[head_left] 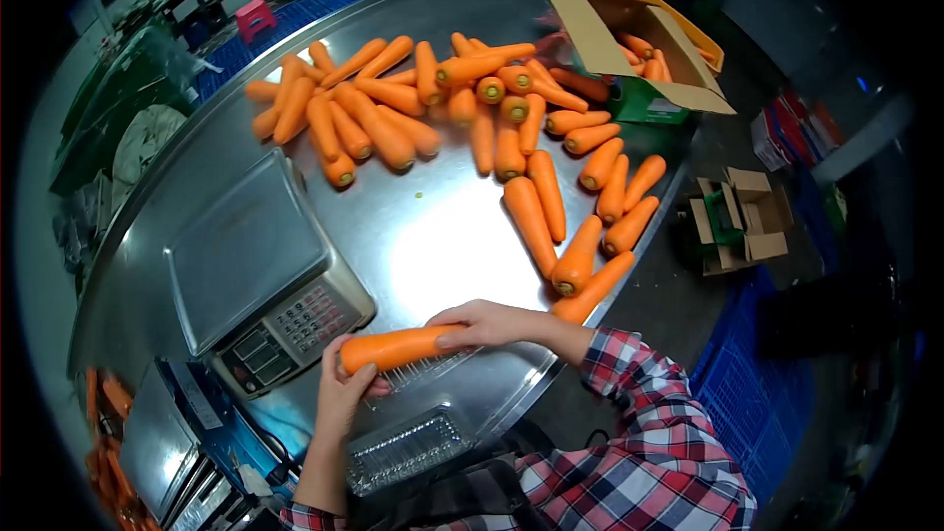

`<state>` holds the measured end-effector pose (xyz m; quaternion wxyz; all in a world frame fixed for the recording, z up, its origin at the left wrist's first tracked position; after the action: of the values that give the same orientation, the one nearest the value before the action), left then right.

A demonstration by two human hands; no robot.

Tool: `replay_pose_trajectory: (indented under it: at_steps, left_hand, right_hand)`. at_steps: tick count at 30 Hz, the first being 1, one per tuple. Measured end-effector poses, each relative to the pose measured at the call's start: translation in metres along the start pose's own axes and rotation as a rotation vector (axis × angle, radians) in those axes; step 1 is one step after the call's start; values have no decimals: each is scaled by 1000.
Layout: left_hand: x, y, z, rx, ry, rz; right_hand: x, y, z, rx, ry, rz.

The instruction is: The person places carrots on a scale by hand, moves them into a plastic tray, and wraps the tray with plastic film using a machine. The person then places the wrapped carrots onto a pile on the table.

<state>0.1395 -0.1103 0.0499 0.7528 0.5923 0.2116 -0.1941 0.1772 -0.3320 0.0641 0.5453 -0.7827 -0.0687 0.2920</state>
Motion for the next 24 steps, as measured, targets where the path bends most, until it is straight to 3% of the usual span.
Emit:
replay_pose_trajectory:
  at_steps: [1, 2, 3, 5, 6, 8, 9, 10, 13, 14, 16, 19, 22, 24]
  left_hand:
    - [3, -7, -9, 95, 35, 3]
    - [1, -9, -9, -7, 49, -18]
    - [2, -12, -10, 12, 51, 61]
    - [7, -29, -13, 42, 64, 214]
    - [8, -37, -15, 83, 79, 197]
    - [8, -56, -24, 241, 121, 295]
    - [10, -58, -26, 321, 144, 345]
    - [3, -50, -22, 532, 195, 336]
    - [-7, -36, -12, 874, 239, 606]
    - [-11, -29, -5, 881, 173, 650]
    - [-17, -14, 3, 975, 186, 774]
    - [-26, 6, 5, 998, 263, 883]
    - [-32, 24, 17, 882, 234, 889]
    - [-34, 34, 40, 761, 118, 809]
  right_hand:
    - [5, 5, 2, -78, 18, -95]
    - [10, 11, 2, -156, 33, -192]
    - [19, 24, -19, -128, 145, -192]
    - [25, 23, -103, -156, 646, -205]
    - [21, 34, -154, -8, 965, -57]
    - [6, 36, -232, -274, 1280, -105]
    - [13, 70, -264, -417, 1293, 100]
    - [16, 61, -268, -679, 1175, 247]
    - [46, 99, -283, -551, 1070, 43]
    - [46, 94, -274, -312, 1004, 163]
    - [35, 47, -260, -300, 950, 202]
    - [26, 42, -263, -436, 1042, -45]
    - [-12, 21, -255, -276, 1113, -259]
    - [-38, -2, -218, -70, 980, -343]
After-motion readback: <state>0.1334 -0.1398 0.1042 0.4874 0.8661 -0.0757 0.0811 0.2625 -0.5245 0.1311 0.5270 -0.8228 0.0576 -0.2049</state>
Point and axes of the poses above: each hand's wrist, its own x-axis towards the middle knuckle, its own z-axis out of the palm, y = z × x, the point moved 7 cm from there along x, towards the middle knuckle, and after that the axes turned 15 degrees about y, right-handed, at the moved point
